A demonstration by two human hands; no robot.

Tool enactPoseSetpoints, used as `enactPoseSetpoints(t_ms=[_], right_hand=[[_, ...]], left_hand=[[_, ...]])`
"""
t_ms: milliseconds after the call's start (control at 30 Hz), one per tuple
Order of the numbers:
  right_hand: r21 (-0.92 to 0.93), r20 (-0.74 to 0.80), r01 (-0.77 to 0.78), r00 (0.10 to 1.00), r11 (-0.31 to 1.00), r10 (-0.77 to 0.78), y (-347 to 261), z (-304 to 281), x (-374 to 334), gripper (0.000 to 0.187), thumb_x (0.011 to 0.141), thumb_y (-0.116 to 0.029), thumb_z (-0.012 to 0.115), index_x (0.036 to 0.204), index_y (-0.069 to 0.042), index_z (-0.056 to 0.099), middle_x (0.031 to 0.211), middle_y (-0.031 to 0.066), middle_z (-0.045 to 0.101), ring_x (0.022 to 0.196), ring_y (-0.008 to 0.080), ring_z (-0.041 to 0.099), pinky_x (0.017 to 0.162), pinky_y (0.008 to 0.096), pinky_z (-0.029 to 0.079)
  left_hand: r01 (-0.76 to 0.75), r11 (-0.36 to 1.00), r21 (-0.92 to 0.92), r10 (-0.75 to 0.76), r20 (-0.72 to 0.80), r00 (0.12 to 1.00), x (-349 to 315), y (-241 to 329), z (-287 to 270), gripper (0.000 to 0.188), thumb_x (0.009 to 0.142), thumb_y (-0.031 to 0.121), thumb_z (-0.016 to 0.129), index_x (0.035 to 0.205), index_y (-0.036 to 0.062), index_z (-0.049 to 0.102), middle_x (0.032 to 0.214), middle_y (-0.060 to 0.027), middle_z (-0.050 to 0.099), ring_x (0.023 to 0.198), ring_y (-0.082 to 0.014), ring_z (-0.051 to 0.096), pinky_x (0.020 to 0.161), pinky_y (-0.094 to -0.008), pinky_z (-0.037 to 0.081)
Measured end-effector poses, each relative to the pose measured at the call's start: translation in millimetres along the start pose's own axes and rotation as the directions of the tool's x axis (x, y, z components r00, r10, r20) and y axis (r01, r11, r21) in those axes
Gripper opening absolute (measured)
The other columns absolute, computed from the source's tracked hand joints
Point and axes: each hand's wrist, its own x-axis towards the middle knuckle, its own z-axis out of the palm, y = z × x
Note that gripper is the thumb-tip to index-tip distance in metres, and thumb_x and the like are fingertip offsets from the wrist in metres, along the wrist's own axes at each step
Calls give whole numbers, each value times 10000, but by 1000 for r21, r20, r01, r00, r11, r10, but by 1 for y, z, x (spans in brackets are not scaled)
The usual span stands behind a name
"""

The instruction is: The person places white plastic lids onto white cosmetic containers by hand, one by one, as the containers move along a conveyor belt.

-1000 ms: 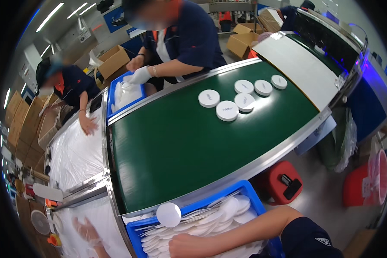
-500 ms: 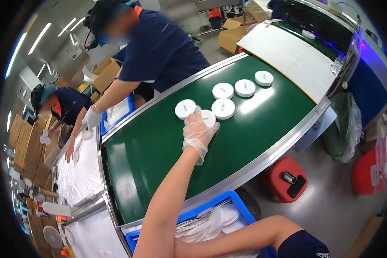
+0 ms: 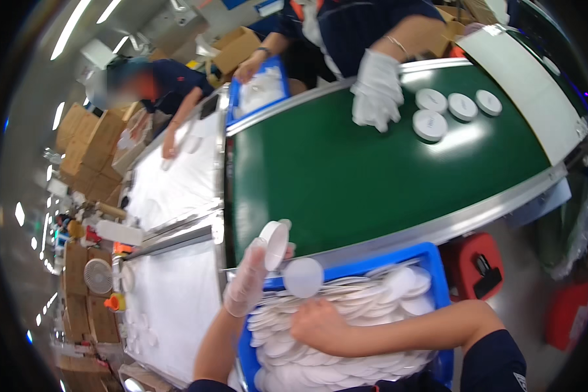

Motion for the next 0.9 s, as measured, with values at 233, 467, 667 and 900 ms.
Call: enactPoseSetpoints(t_ms=[233,467,667,900], right_hand=[[274,220,56,968,960,-120,31,-29,3,240,655,-261,630,620,-26,596,617,104,583,623,241,599,528,346,476],[14,229,-506,841,863,489,51,-10,36,329,710,-356,666,746,-32,618,725,128,630,704,269,629,590,358,498],[484,57,-459,866,745,497,60,7,36,223,699,-179,682,853,-28,627,746,128,639,685,264,627,591,334,496],[957,16,-197,769,213,639,56,-41,42,108,723,-74,637,792,9,639,645,128,626,557,182,603,532,279,464]], left_hand=[[6,1000,-6,-6,-19,1000,-28,-5,29,957,709,697,508,1319,-11,301,1146,-91,502,1064,-170,477,963,-331,342],[-254,953,-163,209,-252,945,-41,-29,36,766,854,583,384,1326,-11,283,1212,-69,452,1087,-161,441,979,-308,301],[-359,820,-446,226,-324,919,-50,-47,21,664,824,557,451,1238,41,394,1168,-62,477,1034,-212,485,937,-359,353],[-420,718,-555,84,-530,844,-80,-11,27,500,854,463,435,1171,76,451,1148,-90,506,1044,-253,500,903,-456,400]])
